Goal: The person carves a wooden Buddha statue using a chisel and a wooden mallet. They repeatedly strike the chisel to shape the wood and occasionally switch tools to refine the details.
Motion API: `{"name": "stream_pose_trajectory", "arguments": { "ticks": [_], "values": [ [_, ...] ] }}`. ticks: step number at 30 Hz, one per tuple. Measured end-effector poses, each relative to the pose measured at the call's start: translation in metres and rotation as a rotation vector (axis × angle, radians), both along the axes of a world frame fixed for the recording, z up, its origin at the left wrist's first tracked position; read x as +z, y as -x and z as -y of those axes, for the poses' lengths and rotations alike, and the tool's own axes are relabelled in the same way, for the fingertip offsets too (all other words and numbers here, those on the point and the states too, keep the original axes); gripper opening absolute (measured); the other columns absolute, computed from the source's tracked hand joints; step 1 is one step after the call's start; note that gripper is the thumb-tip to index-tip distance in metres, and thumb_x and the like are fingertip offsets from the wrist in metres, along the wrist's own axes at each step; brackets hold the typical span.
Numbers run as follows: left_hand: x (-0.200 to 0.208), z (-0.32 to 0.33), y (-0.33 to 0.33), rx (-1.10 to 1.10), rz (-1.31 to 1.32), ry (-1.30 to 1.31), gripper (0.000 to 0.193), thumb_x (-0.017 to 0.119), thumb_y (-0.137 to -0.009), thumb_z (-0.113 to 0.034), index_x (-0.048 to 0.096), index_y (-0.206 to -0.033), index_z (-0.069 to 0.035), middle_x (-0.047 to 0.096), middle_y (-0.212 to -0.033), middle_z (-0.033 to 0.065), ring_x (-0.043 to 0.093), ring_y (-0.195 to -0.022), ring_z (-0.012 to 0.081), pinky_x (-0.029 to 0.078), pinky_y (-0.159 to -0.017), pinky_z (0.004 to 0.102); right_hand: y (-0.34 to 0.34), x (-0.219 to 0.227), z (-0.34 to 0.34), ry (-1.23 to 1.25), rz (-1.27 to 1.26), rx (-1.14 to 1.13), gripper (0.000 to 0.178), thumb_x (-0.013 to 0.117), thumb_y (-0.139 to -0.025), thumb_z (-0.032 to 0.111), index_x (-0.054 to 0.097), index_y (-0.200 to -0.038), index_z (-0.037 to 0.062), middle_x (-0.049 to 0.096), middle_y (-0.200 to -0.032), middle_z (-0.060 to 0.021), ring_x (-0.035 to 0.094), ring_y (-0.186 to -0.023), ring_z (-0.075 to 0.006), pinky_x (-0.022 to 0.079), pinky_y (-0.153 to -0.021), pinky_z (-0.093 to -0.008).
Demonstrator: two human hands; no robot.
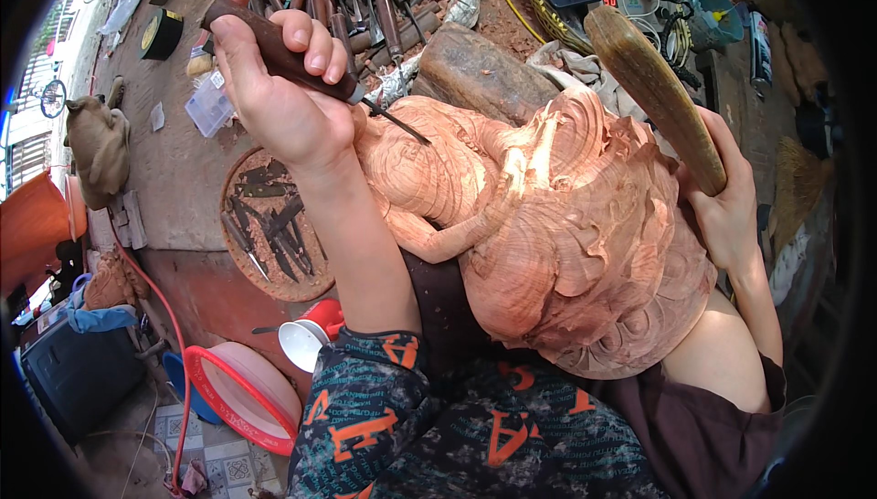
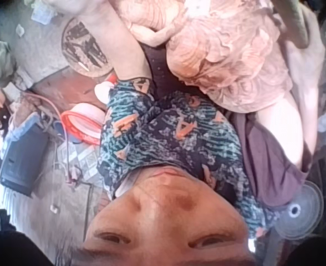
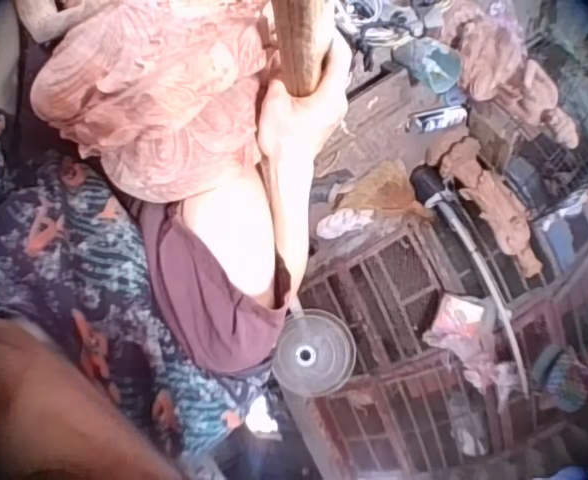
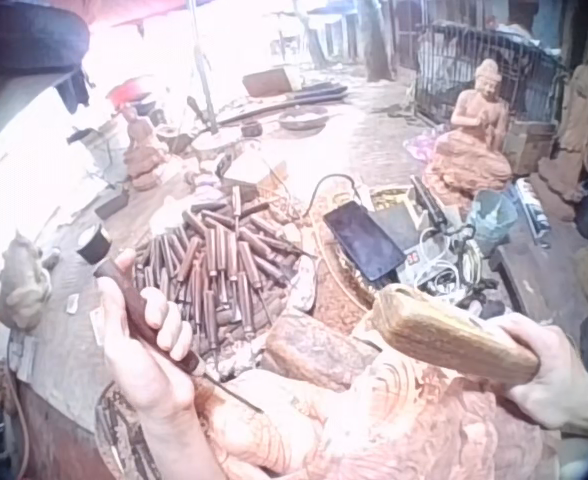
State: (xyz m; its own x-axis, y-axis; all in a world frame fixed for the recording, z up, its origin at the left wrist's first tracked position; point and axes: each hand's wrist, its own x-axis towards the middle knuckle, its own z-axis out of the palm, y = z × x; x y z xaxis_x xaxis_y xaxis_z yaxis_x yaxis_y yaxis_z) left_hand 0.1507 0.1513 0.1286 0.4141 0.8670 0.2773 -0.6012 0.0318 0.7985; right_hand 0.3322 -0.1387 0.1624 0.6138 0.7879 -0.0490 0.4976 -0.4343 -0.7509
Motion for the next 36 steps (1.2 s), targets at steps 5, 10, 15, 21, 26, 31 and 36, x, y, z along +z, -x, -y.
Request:
{"name": "stream_pose_trajectory", "arguments": {
  "ticks": [5, 10, 15, 21, 26, 31, 36],
  "values": [
    [-0.004, -0.001, 0.002, -0.081, 0.052, -0.002, 0.042, 0.040, -0.101, -0.042, 0.046, -0.123, -0.006, 0.040, -0.070, 0.0001, 0.033, -0.052, 0.0065, 0.029, -0.044, 0.0195, 0.001, 0.000, -0.003, -0.001, -0.002, 0.018, 0.051, 0.056, -0.076, -0.010, 0.050, -0.125, 0.0004, 0.063, -0.105, -0.0111, 0.059, -0.097, -0.0147, 0.045, -0.088, -0.0277],
    [-0.005, 0.006, -0.007, 0.005, 0.026, -0.017, 0.039, 0.043, -0.100, -0.042, 0.047, -0.116, -0.007, 0.039, -0.068, -0.0006, 0.033, -0.050, 0.0054, 0.027, -0.042, 0.0188, -0.013, 0.000, -0.005, 0.039, -0.019, 0.156, 0.051, 0.057, -0.074, -0.009, 0.051, -0.124, 0.0003, 0.061, -0.103, -0.0091, 0.057, -0.096, -0.0147, 0.044, -0.087, -0.0265],
    [-0.003, 0.005, -0.001, 0.126, -0.031, -0.026, 0.035, 0.044, -0.100, -0.040, 0.048, -0.112, -0.007, 0.040, -0.067, -0.0009, 0.034, -0.050, 0.0050, 0.026, -0.042, 0.0188, -0.051, 0.021, -0.077, 0.161, -0.034, 0.340, 0.057, 0.073, -0.076, 0.023, 0.053, -0.125, 0.0013, 0.058, -0.109, -0.0036, 0.052, -0.095, -0.0102, 0.043, -0.083, -0.0257],
    [-0.011, 0.001, -0.017, 0.065, -0.048, 0.010, 0.033, 0.045, -0.100, -0.038, 0.048, -0.110, -0.006, 0.040, -0.067, -0.0001, 0.034, -0.051, 0.0053, 0.026, -0.042, 0.0191, -0.053, 0.029, -0.148, 0.140, -0.162, 0.346, 0.053, 0.071, -0.081, 0.020, 0.052, -0.127, 0.0020, 0.057, -0.109, -0.0051, 0.053, -0.097, -0.0116, 0.043, -0.086, -0.0263],
    [-0.014, -0.003, -0.014, 0.066, -0.048, 0.048, 0.032, 0.047, -0.100, -0.036, 0.050, -0.106, -0.005, 0.041, -0.067, 0.0008, 0.034, -0.051, 0.0062, 0.027, -0.043, 0.0196, -0.029, 0.030, -0.161, 0.164, -0.048, 0.335, 0.052, 0.070, -0.081, 0.019, 0.052, -0.126, 0.0019, 0.057, -0.108, -0.0052, 0.053, -0.095, -0.0116, 0.043, -0.085, -0.0264],
    [-0.016, -0.008, -0.016, 0.068, -0.063, 0.062, 0.027, 0.044, -0.100, -0.034, 0.049, -0.105, -0.007, 0.043, -0.066, 0.0012, 0.036, -0.049, 0.0070, 0.028, -0.042, 0.0207, -0.018, 0.033, -0.157, 0.169, 0.018, 0.306, 0.052, 0.070, -0.080, 0.019, 0.052, -0.126, 0.0017, 0.057, -0.106, -0.0053, 0.053, -0.094, -0.0117, 0.043, -0.084, -0.0265],
    [-0.017, -0.007, -0.018, 0.043, -0.057, 0.083, 0.028, 0.046, -0.100, -0.033, 0.051, -0.102, -0.005, 0.041, -0.069, 0.0015, 0.034, -0.051, 0.0075, 0.028, -0.044, 0.0211, -0.013, 0.035, -0.155, 0.169, 0.059, 0.289, 0.051, 0.070, -0.080, 0.018, 0.052, -0.125, 0.0015, 0.057, -0.105, -0.0053, 0.053, -0.092, -0.0117, 0.043, -0.083, -0.0266]
  ]
}}
